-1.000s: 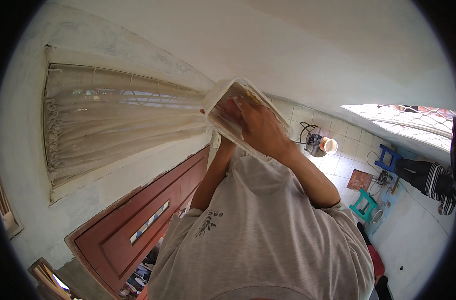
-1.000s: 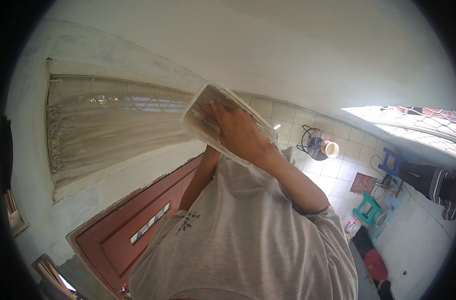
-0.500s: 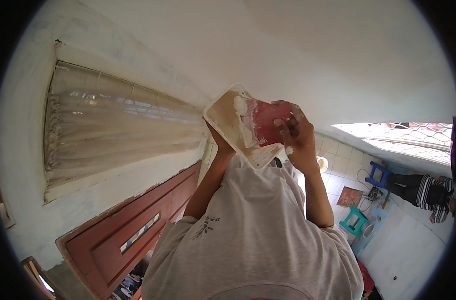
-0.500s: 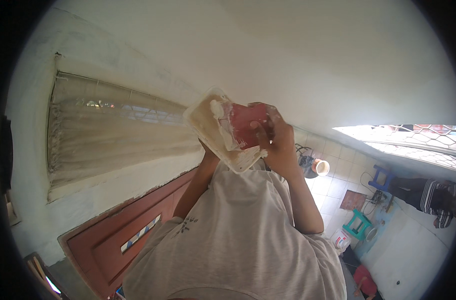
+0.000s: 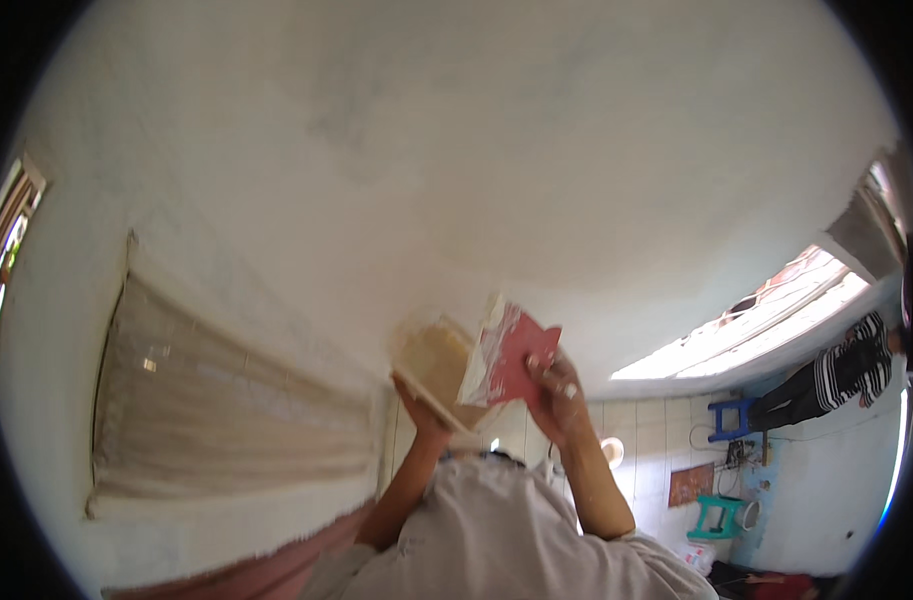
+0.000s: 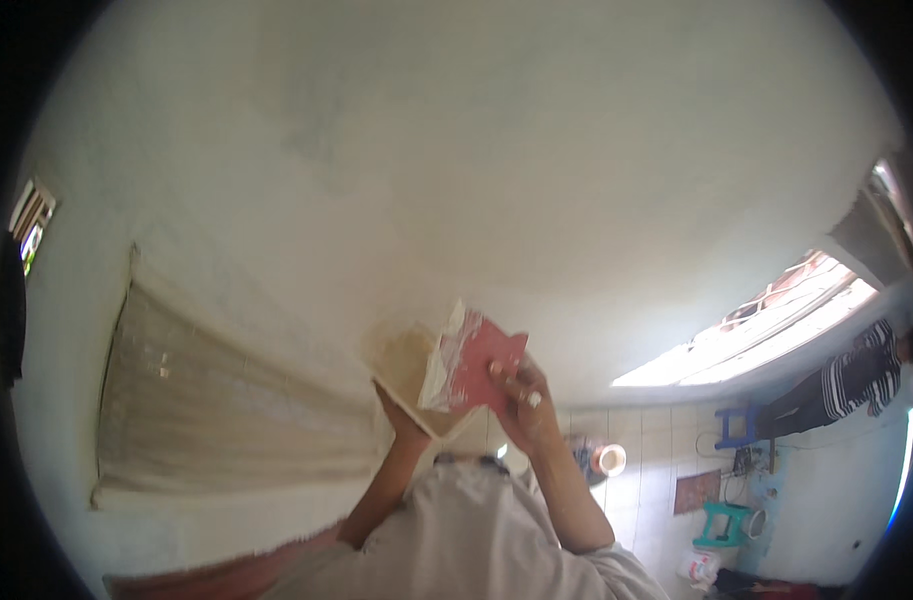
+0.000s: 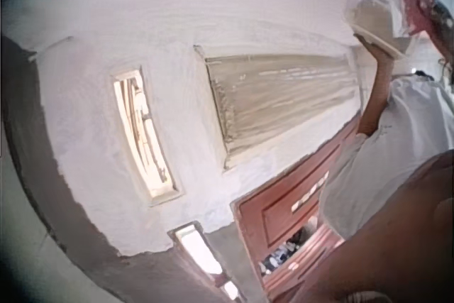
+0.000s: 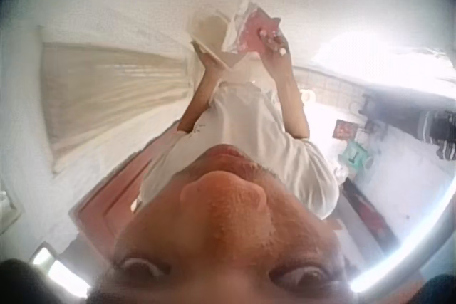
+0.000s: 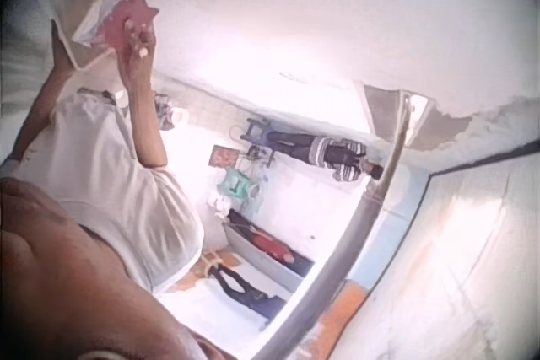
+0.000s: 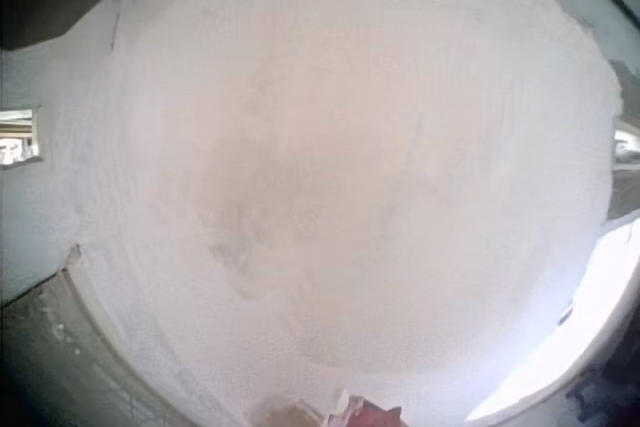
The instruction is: The person patches a ceiling by scooping white compound from a container and spreading it over a surface using a red putty knife.
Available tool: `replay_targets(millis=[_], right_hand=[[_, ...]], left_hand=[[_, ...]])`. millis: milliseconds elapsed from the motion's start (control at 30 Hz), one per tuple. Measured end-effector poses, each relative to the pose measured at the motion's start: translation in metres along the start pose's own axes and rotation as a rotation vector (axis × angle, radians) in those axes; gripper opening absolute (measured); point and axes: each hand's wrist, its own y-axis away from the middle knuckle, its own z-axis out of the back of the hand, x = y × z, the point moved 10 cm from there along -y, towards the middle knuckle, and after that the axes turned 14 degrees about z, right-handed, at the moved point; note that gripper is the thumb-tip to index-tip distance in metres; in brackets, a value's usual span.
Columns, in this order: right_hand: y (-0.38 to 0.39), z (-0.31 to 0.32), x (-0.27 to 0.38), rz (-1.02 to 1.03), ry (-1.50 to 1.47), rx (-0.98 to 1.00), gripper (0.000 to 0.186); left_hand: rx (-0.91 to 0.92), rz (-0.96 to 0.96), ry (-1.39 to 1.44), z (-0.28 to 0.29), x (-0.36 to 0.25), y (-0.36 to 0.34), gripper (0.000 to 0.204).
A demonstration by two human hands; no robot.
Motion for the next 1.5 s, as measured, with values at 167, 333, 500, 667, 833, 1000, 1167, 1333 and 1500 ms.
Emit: replay_targets(millis=[167, 333, 500, 667, 833, 1000, 1167, 1333, 1500], right_hand=[[-0.015, -0.039, 0.050, 0.080, -0.017, 0.038, 0.031], [-0.057, -0.053, 0.127, 0.524, 0.536, 0.080, 0.016], [-0.063, -0.172, 0.247, 1.246, 1.078, 0.197, 0.021], [-0.048, -0.302, 0.293, 2.103, 1.484, 0.077, 0.033], [-0.125, -0.334, 0.191, 2.048, 1.898, 0.154, 0.048], [-0.103, -0.318, 0.064, 1.826, 1.931, 0.461, 0.044], [-0.084, -0.299, 0.105, 1.593, 1.565, 0.633, 0.039], [-0.065, -0.307, 0.281, 1.977, 1.313, 0.058, 0.027], [-0.076, -0.340, 0.319, 2.140, 1.417, -0.151, 0.025]], left_hand=[[0.136, 0.128, 0.085, -0.040, 0.004, -0.016, 0.083], [0.099, 0.114, 0.050, -0.069, -0.006, -0.031, 0.083], [0.146, 0.149, 0.022, -0.076, -0.008, -0.034, 0.081], [0.142, 0.210, 0.006, -0.070, -0.010, -0.024, 0.083], [0.035, 0.210, 0.051, -0.042, -0.020, -0.014, 0.084], [0.073, 0.172, 0.076, -0.020, -0.040, -0.004, 0.085], [0.055, 0.145, 0.103, -0.019, -0.052, 0.005, 0.084], [0.033, 0.131, 0.089, -0.001, -0.056, -0.002, 0.086], [0.038, 0.162, 0.028, -0.015, -0.047, 0.006, 0.087]])
